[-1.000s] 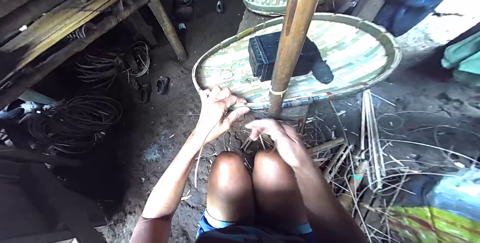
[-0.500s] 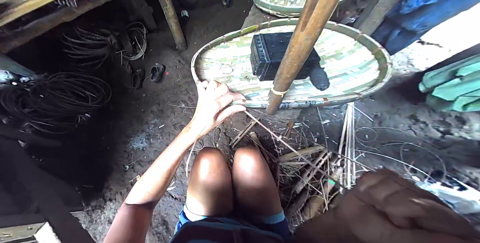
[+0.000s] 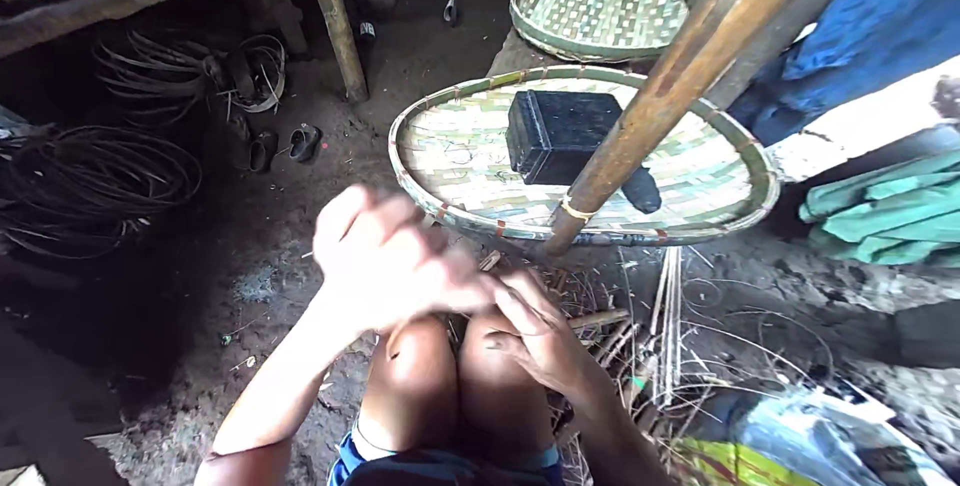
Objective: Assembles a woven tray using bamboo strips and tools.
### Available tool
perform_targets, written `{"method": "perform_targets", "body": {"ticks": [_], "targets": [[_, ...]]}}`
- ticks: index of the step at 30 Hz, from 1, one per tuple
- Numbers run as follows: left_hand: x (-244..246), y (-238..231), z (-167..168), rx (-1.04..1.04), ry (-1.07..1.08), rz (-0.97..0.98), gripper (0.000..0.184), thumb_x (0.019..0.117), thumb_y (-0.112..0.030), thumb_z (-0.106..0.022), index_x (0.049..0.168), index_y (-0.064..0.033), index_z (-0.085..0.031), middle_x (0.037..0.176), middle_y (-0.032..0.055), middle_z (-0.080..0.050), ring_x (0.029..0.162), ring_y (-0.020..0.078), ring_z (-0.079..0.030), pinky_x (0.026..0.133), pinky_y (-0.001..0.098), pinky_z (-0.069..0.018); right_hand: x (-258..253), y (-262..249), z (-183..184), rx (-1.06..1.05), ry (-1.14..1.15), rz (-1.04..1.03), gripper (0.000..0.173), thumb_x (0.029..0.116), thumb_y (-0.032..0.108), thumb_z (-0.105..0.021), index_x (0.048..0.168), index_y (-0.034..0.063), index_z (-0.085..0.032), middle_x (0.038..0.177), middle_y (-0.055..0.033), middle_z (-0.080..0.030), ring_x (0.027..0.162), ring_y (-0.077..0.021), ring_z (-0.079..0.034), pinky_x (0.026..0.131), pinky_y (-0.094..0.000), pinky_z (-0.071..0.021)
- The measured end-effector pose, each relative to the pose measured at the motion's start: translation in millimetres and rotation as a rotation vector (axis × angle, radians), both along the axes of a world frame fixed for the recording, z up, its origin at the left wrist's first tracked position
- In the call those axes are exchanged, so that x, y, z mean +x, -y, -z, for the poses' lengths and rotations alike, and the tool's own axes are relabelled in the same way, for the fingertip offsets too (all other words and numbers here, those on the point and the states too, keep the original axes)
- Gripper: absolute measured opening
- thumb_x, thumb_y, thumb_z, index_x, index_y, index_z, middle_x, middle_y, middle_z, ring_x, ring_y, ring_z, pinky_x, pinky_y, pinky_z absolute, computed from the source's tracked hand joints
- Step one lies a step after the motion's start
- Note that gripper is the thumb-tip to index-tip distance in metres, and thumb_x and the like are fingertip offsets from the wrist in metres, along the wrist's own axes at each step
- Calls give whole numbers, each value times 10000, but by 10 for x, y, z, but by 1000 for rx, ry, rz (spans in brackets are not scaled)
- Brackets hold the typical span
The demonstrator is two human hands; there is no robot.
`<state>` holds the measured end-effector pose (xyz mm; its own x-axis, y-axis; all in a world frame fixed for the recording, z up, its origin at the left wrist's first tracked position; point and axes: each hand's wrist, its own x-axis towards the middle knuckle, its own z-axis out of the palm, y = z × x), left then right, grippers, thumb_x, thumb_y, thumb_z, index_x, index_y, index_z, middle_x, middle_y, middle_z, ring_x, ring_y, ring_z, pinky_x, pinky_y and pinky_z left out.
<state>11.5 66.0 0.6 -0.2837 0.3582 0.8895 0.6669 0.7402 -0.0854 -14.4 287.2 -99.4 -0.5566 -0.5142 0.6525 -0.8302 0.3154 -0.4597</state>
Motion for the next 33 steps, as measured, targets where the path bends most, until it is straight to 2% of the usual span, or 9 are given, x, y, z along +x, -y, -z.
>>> {"method": "perform_targets", "body": {"ticks": [2, 5, 7, 11, 19, 23, 26, 30, 33], "targets": [[-333, -6, 154, -42, 237, 32, 531, 1043, -523, -479, 1060, -54, -728, 1014, 154, -662, 1075, 310, -610, 1022, 441, -423, 3, -444, 331, 67, -21, 210, 405, 1005, 422, -551, 1044, 77, -761, 867, -135, -697, 854, -281, -674, 807, -392, -556], [-578, -71, 444, -47, 552, 89, 779, 882, -733, -558, 1219, -51, -725, 1229, 144, -661, 1199, 336, -559, 1080, 497, -379, -74, -1384, 664, 305, -75, 598, 428, 1018, 241, -573, 778, -91, -692, 756, -272, -670, 781, -468, -680, 771, -574, -544], [-618, -124, 546, 8, 579, 103, 660, 800, -708, -686, 1069, -112, -774, 1116, 74, -676, 1093, 280, -541, 1006, 477, -332, -115, -1992, 755, 465, 18, 787, 530, 1064, 282, -508, 831, -169, -660, 864, -374, -658, 900, -588, -649, 838, -694, -478], [-668, -219, 622, 117, 495, 44, 460, 747, -582, -809, 926, -159, -793, 940, 19, -693, 940, 205, -559, 939, 417, -330, -277, -2415, 670, 540, -71, 868, 603, 1082, 335, -439, 812, -169, -629, 851, -388, -630, 889, -603, -625, 811, -693, -445], [-759, -88, 720, 22, 362, 112, 311, 947, -440, -681, 961, -152, -797, 828, 35, -658, 861, 214, -554, 886, 386, -337, -497, -2564, 634, 507, 56, 869, 638, 1098, 349, -387, 874, -195, -633, 924, -418, -630, 976, -616, -602, 939, -729, -362], [-623, -45, 564, -18, 557, 121, 287, 918, -354, -740, 1096, -134, -783, 982, 45, -682, 960, 238, -554, 917, 446, -354, -424, -2470, 603, 101, 501, 818, 693, 1090, 387, -245, 1010, -163, -660, 971, -274, -690, 960, -331, -662, 977, -529, -463], [-580, -66, 570, -13, 596, 118, 382, 831, -332, -808, 1161, -144, -767, 1076, 38, -689, 1038, 247, -535, 956, 476, -309, -385, -2572, 467, -357, 392, 796, 773, 1088, 478, -89, 1070, -112, -589, 920, -99, -691, 868, -94, -680, 923, -341, -547], [-603, -156, 613, 70, 535, 103, 263, 876, -363, -790, 1032, -152, -790, 1005, 29, -705, 1007, 235, -565, 948, 472, -331, -537, -2236, -157, -532, 135, 694, 530, 1121, 400, -172, 1080, 76, -589, 900, 128, -663, 822, 19, -650, 837, -261, -548], [-655, -154, 643, 69, 496, 103, 207, 912, -314, -757, 1020, -141, -791, 999, 40, -712, 993, 233, -581, 949, 478, -335, -745, -1453, -907, -608, 56, 562, 433, 1121, 308, -218, 1163, 63, -573, 906, 148, -676, 850, 2, -674, 856, -288, -568]]}}
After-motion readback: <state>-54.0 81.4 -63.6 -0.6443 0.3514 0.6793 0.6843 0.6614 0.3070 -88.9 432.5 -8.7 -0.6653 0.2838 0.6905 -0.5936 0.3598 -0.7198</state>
